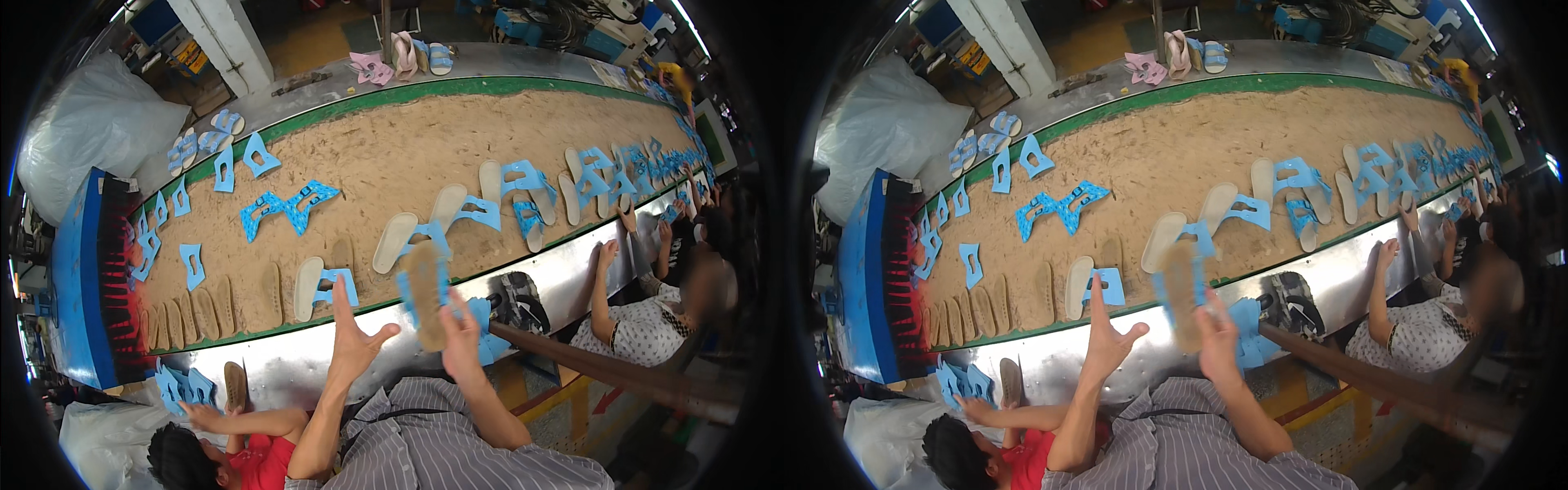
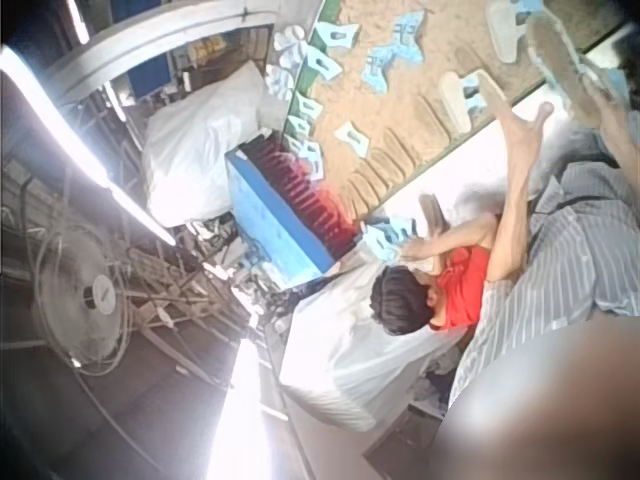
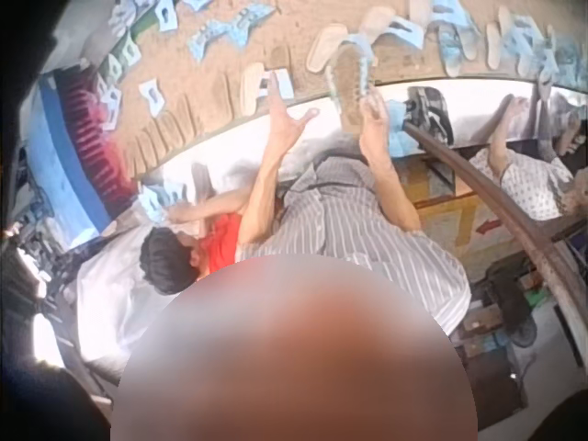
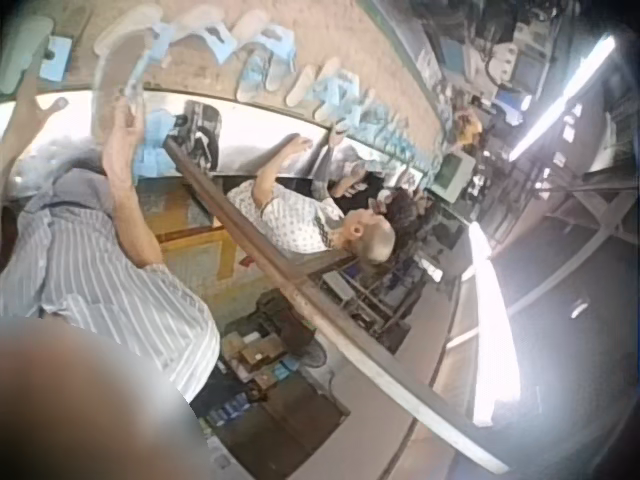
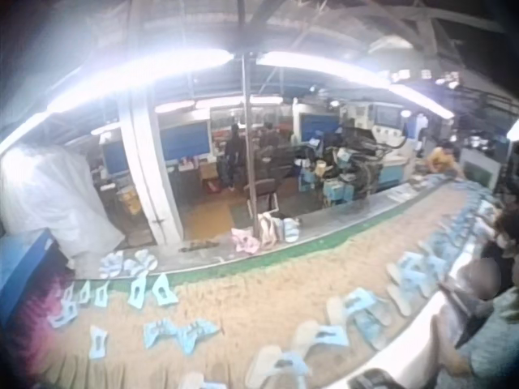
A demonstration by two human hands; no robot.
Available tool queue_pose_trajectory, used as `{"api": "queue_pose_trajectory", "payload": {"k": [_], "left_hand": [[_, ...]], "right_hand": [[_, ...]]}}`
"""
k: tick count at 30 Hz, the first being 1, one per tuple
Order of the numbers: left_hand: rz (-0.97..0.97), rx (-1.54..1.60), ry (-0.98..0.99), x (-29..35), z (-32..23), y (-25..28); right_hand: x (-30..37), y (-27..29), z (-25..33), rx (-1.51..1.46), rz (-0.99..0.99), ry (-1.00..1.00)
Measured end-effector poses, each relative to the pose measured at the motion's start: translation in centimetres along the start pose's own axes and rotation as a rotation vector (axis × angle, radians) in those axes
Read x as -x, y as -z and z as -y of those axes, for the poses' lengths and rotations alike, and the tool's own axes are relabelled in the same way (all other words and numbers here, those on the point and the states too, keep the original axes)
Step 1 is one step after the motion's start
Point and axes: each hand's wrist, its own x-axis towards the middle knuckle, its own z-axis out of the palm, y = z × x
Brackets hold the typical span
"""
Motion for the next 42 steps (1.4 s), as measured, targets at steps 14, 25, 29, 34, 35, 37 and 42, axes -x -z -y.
{"api": "queue_pose_trajectory", "payload": {"k": [14, 25, 29, 34, 35, 37, 42], "left_hand": [[-0.34, 0.421, 1.1, 6.2, 24.8, 1.6], [-0.156, 0.073, 0.651, 1.3, 26.5, -2.6], [-0.187, -0.043, 0.693, -1.4, 26.6, -2.2], [-0.067, -0.15, 0.76, -2.8, 27.3, -1.8], [-0.021, 0.042, 0.863, -3.1, 27.5, -2.2], [-0.13, 0.334, 0.941, -3.9, 27.8, -3.4], [-0.455, 0.76, 1.023, -7.0, 25.2, -6.8]], "right_hand": [[-14.6, -10.1, -12.8, 0.749, -0.006, 0.147], [-43.3, -30.2, -14.5, 0.967, 0.456, 0.329], [-42.6, -32.2, -7.2, 0.82, 0.388, 0.447], [-34.4, -27.8, 1.3, 0.706, 0.33, 0.446], [-32.8, -26.4, 2.8, 0.598, 0.327, 0.365], [-29.2, -23.7, 4.7, 0.623, 0.174, 0.342], [-20.0, -17.1, 6.6, 0.486, -0.039, 0.218]]}}
